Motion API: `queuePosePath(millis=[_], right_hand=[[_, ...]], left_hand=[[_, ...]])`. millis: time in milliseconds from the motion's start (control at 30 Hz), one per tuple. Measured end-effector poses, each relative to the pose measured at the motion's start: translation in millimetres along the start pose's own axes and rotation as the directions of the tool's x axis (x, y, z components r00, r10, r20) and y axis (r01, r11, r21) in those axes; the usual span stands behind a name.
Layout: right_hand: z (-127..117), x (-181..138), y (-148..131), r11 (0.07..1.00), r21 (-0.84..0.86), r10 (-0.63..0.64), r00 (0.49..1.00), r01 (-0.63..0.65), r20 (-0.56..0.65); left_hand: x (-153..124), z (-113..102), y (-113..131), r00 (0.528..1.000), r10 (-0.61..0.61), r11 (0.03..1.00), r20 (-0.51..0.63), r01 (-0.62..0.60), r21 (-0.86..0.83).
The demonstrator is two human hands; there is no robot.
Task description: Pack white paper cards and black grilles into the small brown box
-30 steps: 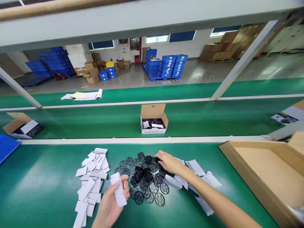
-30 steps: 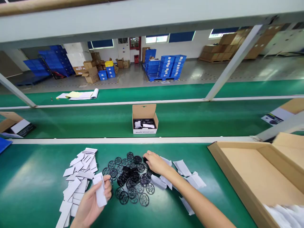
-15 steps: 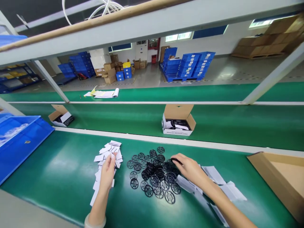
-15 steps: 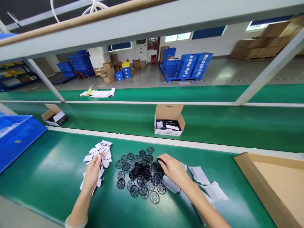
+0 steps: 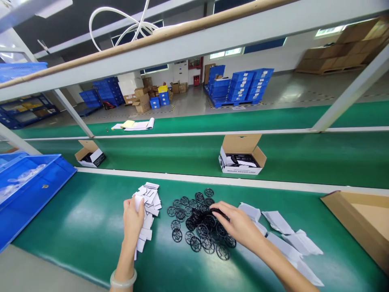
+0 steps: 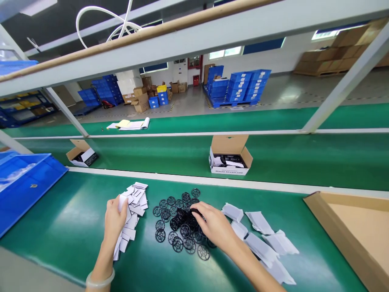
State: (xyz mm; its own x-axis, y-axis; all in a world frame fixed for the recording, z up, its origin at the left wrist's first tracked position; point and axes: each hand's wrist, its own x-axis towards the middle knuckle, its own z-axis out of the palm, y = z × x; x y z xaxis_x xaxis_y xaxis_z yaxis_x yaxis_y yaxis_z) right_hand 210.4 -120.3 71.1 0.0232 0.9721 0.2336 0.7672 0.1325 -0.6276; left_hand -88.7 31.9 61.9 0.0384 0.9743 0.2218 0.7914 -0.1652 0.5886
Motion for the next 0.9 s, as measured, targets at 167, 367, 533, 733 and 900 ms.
queuePosePath(millis=[167, 367, 533, 733, 900], right_hand=[[2, -4, 3, 1.0, 0.025, 0.005, 1.0, -0.005, 0.002], [7, -10, -18, 0.985, 0.163, 0.053, 0.998, -0.05, -0.018], [15, -13, -59, 0.972, 0.233, -0.039, 0.999, 0.04, -0.008], [-2, -32, -25, 0.996, -0.085, -0.016, 0.987, 0.002, -0.161], [1, -71, 39, 0.89, -0.434, 0.094, 0.989, -0.137, -0.118]], left_hand=[[12, -3, -10, 0.997, -0.078, 0.994, 0.003, 0.078, -0.071], [-16, 9, 13, 0.909, -0.19, 0.492, 0.37, 0.415, -0.766], [-78, 44, 57, 0.512, 0.216, -0.255, 0.831, 0.851, -0.458], [-118, 64, 69, 0.293, 0.202, -0.44, 0.935, 0.88, -0.18], [-118, 61, 62, 0.382, 0.111, -0.3, 0.918, 0.893, -0.335]])
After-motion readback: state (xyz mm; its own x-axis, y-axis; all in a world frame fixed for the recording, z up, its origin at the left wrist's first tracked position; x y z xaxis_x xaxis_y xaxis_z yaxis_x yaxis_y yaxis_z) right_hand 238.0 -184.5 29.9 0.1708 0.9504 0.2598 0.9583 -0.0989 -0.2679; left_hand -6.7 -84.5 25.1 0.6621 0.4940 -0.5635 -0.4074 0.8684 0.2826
